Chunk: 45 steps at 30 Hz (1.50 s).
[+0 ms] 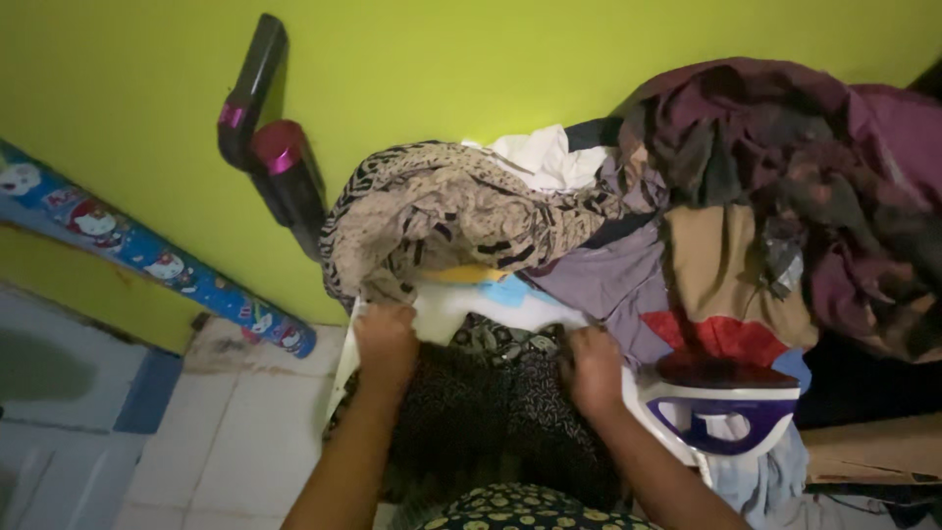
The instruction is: The person irons a patterned garment on a small white board using a purple and white electric iron. They repeatedly smooth the fabric, reposition the garment, and continue ironing different sections until the clip ends.
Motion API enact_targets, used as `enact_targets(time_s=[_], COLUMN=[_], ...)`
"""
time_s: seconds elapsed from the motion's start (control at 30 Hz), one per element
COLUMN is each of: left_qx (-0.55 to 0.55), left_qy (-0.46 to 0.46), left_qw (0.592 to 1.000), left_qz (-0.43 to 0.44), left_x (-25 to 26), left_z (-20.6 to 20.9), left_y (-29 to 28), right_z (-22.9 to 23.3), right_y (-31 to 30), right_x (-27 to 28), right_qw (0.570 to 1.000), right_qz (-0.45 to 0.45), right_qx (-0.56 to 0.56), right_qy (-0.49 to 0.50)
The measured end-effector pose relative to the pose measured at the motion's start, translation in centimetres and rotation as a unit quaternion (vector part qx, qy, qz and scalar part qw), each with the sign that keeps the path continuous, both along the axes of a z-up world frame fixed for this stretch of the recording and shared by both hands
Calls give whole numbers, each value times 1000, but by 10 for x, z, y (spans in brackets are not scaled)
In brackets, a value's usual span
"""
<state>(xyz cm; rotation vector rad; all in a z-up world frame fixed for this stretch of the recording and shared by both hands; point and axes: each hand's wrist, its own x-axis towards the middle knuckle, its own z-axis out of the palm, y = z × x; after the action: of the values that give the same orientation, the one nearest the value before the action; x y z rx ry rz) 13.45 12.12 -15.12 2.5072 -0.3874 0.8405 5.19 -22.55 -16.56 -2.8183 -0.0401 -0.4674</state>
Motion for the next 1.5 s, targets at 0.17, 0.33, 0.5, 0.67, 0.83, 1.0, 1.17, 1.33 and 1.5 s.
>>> enact_targets(time_s=[0.17, 0.33, 0.5, 0.67, 0.83, 1.0, 1.17, 1.33, 1.5], left_qx=[7, -66, 109, 204, 191, 192, 159, 75, 14], left_qy=[280, 293, 344, 361, 343, 341, 273, 317, 319], left_qw=[956, 935, 912, 889, 897, 903, 938, 936, 932], left_qz=[-90, -188, -193, -196, -202, -179, -139, -133, -171], left_x=[-17, -43, -40, -57, -77, -76, -65, -44, -16], left_z=[-10, -18, -6, 2, 1, 1, 3, -11, -36], left_y=[-63, -86, -89, -90, -77, -79, -84, -91, -94], right_z=[11, 7, 8, 18, 25, 37, 39, 22, 16], right_y=[30, 36, 36, 22, 20, 15, 12, 22, 22], right_x=[-26, -35, -23, -1, -1, -3, 11, 15, 2], right_qw=[991, 981, 985, 996, 983, 938, 954, 940, 950], right_qz=[105, 146, 55, 66, 145, 24, 111, 190, 203], right_qx=[39, 33, 120, 6, -13, 231, 106, -169, -147], right_qy=[80, 121, 111, 67, 109, 256, 258, 230, 184])
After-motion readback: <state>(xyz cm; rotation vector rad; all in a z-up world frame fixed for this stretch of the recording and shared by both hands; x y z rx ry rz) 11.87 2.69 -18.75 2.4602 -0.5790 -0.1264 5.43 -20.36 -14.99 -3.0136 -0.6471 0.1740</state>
